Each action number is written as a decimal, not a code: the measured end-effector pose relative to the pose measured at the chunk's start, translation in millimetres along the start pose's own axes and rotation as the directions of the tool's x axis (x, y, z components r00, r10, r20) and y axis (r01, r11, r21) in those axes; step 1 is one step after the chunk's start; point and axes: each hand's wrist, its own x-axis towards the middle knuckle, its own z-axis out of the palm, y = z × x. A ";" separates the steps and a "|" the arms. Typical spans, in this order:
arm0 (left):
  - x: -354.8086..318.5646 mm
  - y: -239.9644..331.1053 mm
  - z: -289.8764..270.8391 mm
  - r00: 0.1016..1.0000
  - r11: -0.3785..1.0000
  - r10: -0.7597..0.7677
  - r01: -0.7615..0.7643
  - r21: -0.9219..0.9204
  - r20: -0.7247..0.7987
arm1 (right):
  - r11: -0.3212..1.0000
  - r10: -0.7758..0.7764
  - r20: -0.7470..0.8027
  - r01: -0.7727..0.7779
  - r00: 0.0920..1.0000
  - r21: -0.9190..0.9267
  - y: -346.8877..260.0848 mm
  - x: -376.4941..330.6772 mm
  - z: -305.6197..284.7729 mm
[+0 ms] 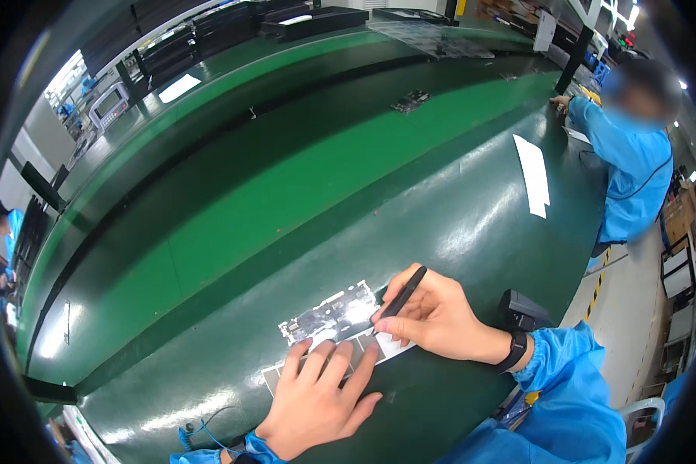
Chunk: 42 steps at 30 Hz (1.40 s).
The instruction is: The worker is using a pen to mark or point at specific components on small electronic circuit boards on a factory production line.
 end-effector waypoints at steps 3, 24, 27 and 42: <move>1.6 -4.2 1.4 1.000 1.000 -0.002 0.002 -0.006 -0.013 | 1.000 0.001 0.008 -0.001 1.000 -0.030 1.8 1.4 1.5; -32.6 -58.3 -12.4 0.943 0.997 -0.054 0.031 -0.074 -0.329 | 0.992 0.009 0.131 0.008 0.991 -0.122 -11.8 57.5 66.5; -28.5 -56.5 -13.1 0.952 0.991 -0.086 0.052 -0.123 -0.293 | 0.987 0.061 0.091 -0.046 0.994 -0.155 -8.8 54.5 65.2; -26.8 -59.6 -12.1 0.954 0.985 -0.082 0.033 -0.171 -0.289 | 0.975 0.047 0.087 -0.027 0.995 -0.218 -13.7 55.7 65.8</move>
